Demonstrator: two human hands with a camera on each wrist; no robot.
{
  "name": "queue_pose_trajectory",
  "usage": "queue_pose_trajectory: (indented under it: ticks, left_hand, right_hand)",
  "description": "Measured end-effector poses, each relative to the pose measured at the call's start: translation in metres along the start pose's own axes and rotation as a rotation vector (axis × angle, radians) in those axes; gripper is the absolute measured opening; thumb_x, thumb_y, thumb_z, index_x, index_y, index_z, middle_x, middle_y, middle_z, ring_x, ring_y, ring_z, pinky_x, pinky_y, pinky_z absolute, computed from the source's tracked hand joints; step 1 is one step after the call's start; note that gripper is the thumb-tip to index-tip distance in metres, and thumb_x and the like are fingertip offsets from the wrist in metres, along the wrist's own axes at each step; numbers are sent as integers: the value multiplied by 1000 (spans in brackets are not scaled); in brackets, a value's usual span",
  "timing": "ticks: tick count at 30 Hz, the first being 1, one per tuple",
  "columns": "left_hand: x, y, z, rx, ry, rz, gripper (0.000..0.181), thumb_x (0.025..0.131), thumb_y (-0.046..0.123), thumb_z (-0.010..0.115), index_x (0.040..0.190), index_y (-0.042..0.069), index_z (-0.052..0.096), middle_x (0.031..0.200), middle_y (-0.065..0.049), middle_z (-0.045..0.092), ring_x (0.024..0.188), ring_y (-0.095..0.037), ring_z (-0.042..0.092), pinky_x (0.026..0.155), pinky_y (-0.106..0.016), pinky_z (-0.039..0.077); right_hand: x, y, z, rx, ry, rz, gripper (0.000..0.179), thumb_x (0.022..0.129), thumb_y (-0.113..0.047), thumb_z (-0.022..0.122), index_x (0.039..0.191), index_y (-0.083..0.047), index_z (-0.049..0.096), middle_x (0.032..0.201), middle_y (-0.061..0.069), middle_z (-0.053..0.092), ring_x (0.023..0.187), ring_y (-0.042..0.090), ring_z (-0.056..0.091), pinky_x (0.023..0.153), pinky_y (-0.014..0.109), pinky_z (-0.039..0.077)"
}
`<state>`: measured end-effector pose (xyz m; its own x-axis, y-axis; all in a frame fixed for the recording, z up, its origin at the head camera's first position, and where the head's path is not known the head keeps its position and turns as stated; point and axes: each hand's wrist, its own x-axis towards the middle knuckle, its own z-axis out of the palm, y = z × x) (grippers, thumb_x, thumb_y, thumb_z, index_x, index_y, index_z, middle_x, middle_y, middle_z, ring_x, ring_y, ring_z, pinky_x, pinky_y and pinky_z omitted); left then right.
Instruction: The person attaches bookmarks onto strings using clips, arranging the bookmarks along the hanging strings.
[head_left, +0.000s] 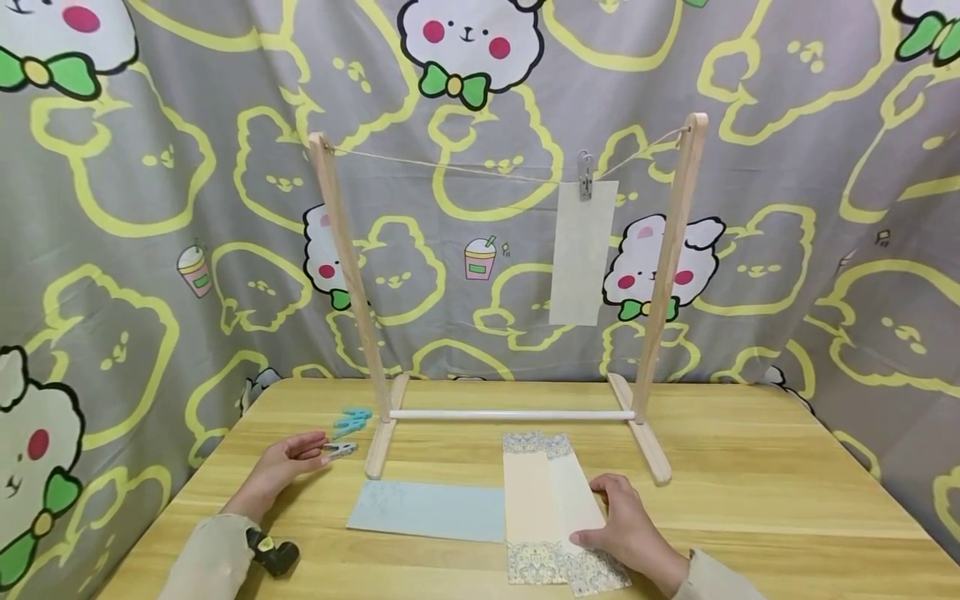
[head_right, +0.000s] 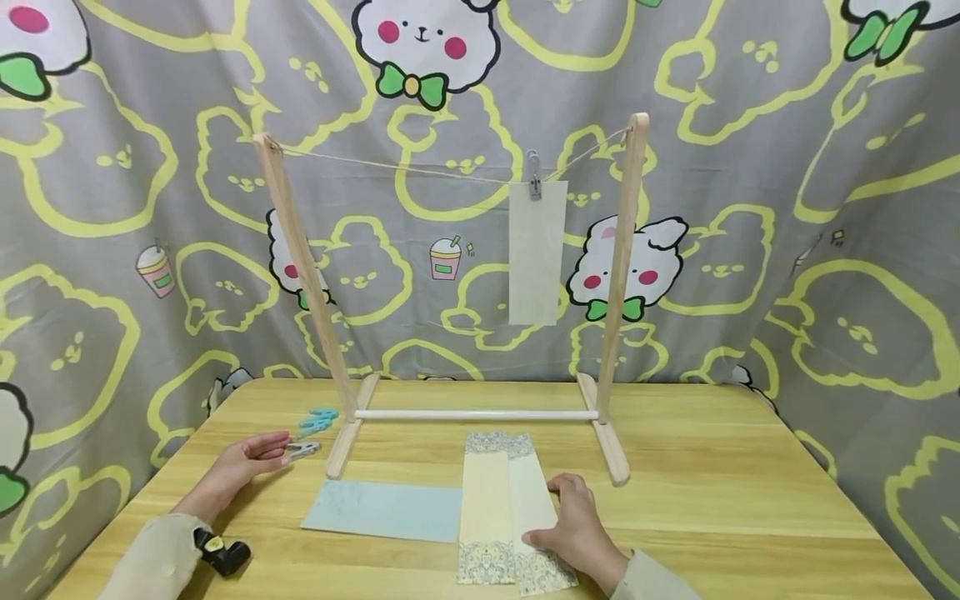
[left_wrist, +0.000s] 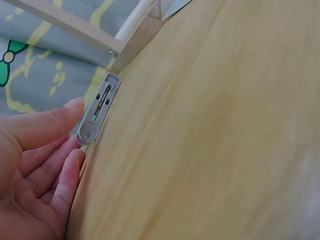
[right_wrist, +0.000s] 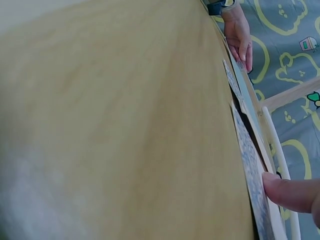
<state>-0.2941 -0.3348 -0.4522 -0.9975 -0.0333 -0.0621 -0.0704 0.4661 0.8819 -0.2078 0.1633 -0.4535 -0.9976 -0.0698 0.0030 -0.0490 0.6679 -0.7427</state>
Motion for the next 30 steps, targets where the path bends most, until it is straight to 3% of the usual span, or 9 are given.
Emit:
queue_pose_trajectory:
  ticks: [4, 10, 20, 25, 30]
  left_hand:
    - [-1, 3, 1, 21, 7, -2, 63, 82, 14, 74, 134, -9, 45, 134, -24, 50, 109, -23, 58, 78, -11, 44]
    - [0, 4, 3, 57, 27, 29, 58, 80, 8, 75, 129, -10, 50, 128, -25, 54, 105, -26, 57, 75, -15, 47]
    - [2, 6, 12, 121, 109, 19, 46, 77, -1, 74, 120, -9, 58, 114, -23, 61, 93, -24, 55, 69, -18, 45]
    - [4, 6, 15, 133, 128, 22, 41, 78, -2, 73, 117, -8, 60, 109, -20, 63, 88, -18, 53, 67, -18, 44]
    - [1, 7, 14, 149, 105, 53, 40, 81, 3, 72, 117, -9, 60, 109, -20, 62, 86, -16, 52, 68, -19, 44]
  right_hand:
    - [-1, -2, 0, 6, 7, 2, 61, 61, -18, 89, 106, 3, 54, 122, 22, 45, 106, 33, 46, 87, 45, 45]
    - [-2, -1, -1, 59, 52, 34, 44, 63, -7, 86, 93, 0, 56, 96, 8, 49, 87, 20, 45, 74, 30, 43]
    - [1, 3, -8, 179, 74, 125, 20, 77, 0, 72, 94, 4, 60, 76, 5, 50, 70, 17, 43, 57, 24, 38]
    - [2, 5, -11, 257, 93, 148, 18, 80, 2, 67, 96, 7, 61, 81, 7, 56, 72, 17, 48, 58, 22, 42]
    - [3, 7, -14, 299, 86, 151, 17, 81, 2, 67, 96, 7, 60, 85, 9, 59, 75, 16, 52, 61, 22, 46]
